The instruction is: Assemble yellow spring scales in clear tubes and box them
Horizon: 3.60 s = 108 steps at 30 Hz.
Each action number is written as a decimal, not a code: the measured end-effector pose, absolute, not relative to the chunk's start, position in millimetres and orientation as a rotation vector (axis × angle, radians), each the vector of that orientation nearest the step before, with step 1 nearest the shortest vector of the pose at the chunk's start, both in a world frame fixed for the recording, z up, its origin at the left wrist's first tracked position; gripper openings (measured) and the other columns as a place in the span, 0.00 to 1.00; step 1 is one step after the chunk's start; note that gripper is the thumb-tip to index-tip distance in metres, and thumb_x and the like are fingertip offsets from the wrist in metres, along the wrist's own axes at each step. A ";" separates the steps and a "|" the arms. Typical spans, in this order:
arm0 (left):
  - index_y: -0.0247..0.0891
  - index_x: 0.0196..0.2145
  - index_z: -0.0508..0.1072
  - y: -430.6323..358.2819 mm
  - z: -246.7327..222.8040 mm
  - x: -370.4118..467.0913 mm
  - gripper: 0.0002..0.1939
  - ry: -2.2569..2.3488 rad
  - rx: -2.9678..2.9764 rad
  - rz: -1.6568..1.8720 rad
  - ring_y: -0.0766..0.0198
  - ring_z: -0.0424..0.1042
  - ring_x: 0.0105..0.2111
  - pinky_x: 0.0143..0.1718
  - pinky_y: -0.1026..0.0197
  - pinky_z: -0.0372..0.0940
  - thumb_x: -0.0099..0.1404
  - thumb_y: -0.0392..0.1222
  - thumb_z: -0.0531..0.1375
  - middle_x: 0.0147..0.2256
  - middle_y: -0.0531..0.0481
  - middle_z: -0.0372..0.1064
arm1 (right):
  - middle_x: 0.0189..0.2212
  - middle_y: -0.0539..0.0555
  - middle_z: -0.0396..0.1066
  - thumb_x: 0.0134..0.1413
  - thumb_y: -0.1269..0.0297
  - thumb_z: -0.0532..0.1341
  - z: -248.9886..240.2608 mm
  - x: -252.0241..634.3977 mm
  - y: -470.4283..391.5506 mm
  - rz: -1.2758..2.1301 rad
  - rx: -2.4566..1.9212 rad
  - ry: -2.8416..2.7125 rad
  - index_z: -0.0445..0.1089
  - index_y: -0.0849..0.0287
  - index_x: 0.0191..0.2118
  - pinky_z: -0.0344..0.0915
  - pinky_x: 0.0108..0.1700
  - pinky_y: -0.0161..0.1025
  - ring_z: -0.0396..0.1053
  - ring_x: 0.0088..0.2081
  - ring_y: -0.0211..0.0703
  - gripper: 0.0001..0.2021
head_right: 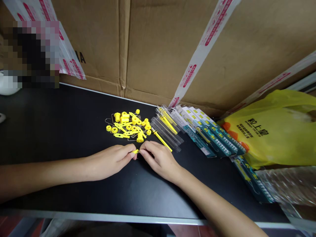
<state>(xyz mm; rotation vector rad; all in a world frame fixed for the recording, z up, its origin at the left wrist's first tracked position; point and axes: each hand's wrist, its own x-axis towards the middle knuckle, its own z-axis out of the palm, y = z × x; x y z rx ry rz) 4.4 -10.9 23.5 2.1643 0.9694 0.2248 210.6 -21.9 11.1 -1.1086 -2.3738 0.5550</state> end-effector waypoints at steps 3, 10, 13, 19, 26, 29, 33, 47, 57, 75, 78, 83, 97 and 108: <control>0.39 0.32 0.61 -10.8 25.3 4.5 0.12 0.988 2.179 0.195 0.64 0.64 0.27 0.29 0.62 0.53 0.71 0.42 0.43 0.26 0.53 0.63 | 0.27 0.51 0.67 0.65 0.65 0.52 12.4 211.3 -20.8 0.568 -1.102 -2.392 0.65 0.58 0.32 0.60 0.34 0.34 0.64 0.30 0.37 0.10; 0.39 0.32 0.61 -10.3 24.1 4.5 0.12 0.978 2.164 0.187 0.65 0.63 0.27 0.28 0.62 0.52 0.71 0.42 0.44 0.26 0.54 0.62 | 0.25 0.52 0.68 0.64 0.63 0.54 11.1 213.4 -18.3 0.472 -1.045 -2.444 0.66 0.59 0.30 0.59 0.32 0.34 0.64 0.28 0.37 0.11; 0.38 0.32 0.62 -9.4 22.8 4.8 0.12 0.976 2.166 0.201 0.65 0.63 0.27 0.28 0.62 0.52 0.71 0.42 0.44 0.26 0.54 0.62 | 0.25 0.51 0.68 0.63 0.62 0.56 11.9 214.8 -16.9 0.432 -1.011 -2.505 0.67 0.59 0.30 0.59 0.31 0.34 0.64 0.28 0.37 0.10; 0.38 0.31 0.61 -8.8 21.7 4.4 0.13 0.967 2.150 0.205 0.65 0.63 0.28 0.29 0.62 0.52 0.71 0.42 0.44 0.27 0.54 0.62 | 0.27 0.52 0.67 0.64 0.66 0.53 18.8 215.8 -18.8 0.398 -0.980 -2.662 0.66 0.59 0.33 0.58 0.32 0.34 0.64 0.29 0.38 0.08; 0.39 0.30 0.61 -7.4 20.1 4.5 0.12 0.933 2.162 0.227 0.66 0.63 0.27 0.29 0.63 0.53 0.71 0.42 0.45 0.26 0.55 0.62 | 0.25 0.51 0.63 0.64 0.67 0.50 17.6 213.1 -21.4 0.286 -1.045 -2.710 0.62 0.58 0.31 0.55 0.30 0.35 0.60 0.27 0.38 0.10; 0.38 0.31 0.62 -7.8 20.9 4.4 0.12 0.925 2.158 0.223 0.66 0.64 0.28 0.29 0.63 0.54 0.71 0.41 0.45 0.27 0.54 0.64 | 0.26 0.52 0.65 0.66 0.66 0.49 16.9 214.0 -20.6 0.328 -1.053 -2.704 0.63 0.58 0.32 0.56 0.31 0.35 0.61 0.28 0.38 0.11; 0.38 0.31 0.62 -8.4 21.3 4.5 0.13 0.952 2.183 0.205 0.66 0.64 0.27 0.28 0.62 0.53 0.71 0.42 0.45 0.26 0.54 0.63 | 0.25 0.52 0.65 0.66 0.64 0.48 19.6 213.8 -20.4 0.307 -1.003 -2.748 0.63 0.58 0.31 0.56 0.31 0.35 0.61 0.27 0.39 0.13; 0.39 0.29 0.60 -8.7 22.0 6.5 0.14 0.975 2.210 0.185 0.66 0.62 0.25 0.26 0.62 0.51 0.71 0.43 0.44 0.24 0.54 0.60 | 0.22 0.51 0.65 0.66 0.62 0.48 11.5 210.2 -20.0 0.150 -0.912 -2.706 0.64 0.58 0.28 0.52 0.30 0.37 0.60 0.26 0.39 0.15; 0.38 0.28 0.62 -6.5 23.9 6.8 0.13 0.926 2.138 0.247 0.66 0.63 0.28 0.30 0.63 0.53 0.70 0.39 0.45 0.26 0.54 0.63 | 0.23 0.52 0.66 0.66 0.66 0.48 10.7 214.1 -19.9 0.175 -0.917 -2.639 0.65 0.59 0.29 0.55 0.29 0.36 0.61 0.26 0.39 0.15; 0.40 0.39 0.58 -14.1 25.2 5.6 0.07 0.981 2.239 0.162 0.61 0.64 0.26 0.27 0.61 0.51 0.70 0.40 0.43 0.27 0.53 0.63 | 0.24 0.50 0.60 0.67 0.63 0.47 8.4 210.4 -22.0 0.517 -1.064 -2.499 0.58 0.58 0.28 0.54 0.31 0.35 0.59 0.26 0.37 0.15; 0.40 0.38 0.57 -14.8 25.0 5.7 0.06 0.984 2.232 0.179 0.61 0.63 0.26 0.26 0.61 0.49 0.70 0.40 0.43 0.26 0.53 0.62 | 0.23 0.49 0.58 0.67 0.63 0.47 5.4 209.2 -22.8 0.514 -1.057 -2.469 0.58 0.58 0.28 0.54 0.31 0.35 0.58 0.26 0.37 0.15; 0.41 0.34 0.56 -13.4 26.0 2.5 0.07 0.909 2.117 0.256 0.63 0.61 0.26 0.27 0.62 0.50 0.70 0.40 0.43 0.26 0.54 0.60 | 0.23 0.49 0.58 0.67 0.65 0.48 0.9 208.3 -24.3 0.485 -1.041 -2.414 0.58 0.57 0.28 0.55 0.31 0.35 0.58 0.27 0.38 0.14; 0.38 0.43 0.60 -26.5 20.1 7.0 0.11 1.024 2.276 0.225 0.61 0.56 0.20 0.23 0.60 0.44 0.70 0.41 0.41 0.21 0.54 0.56 | 0.23 0.48 0.58 0.66 0.66 0.48 -0.6 204.6 -25.6 0.484 -1.042 -2.280 0.57 0.57 0.28 0.55 0.29 0.34 0.57 0.25 0.36 0.13; 0.37 0.47 0.60 -22.6 20.7 8.7 0.13 0.885 1.867 0.387 0.65 0.63 0.22 0.26 0.64 0.58 0.71 0.43 0.42 0.21 0.56 0.61 | 0.22 0.48 0.57 0.67 0.64 0.48 -1.0 202.2 -24.1 0.486 -1.067 -2.230 0.56 0.57 0.26 0.55 0.29 0.34 0.57 0.25 0.36 0.15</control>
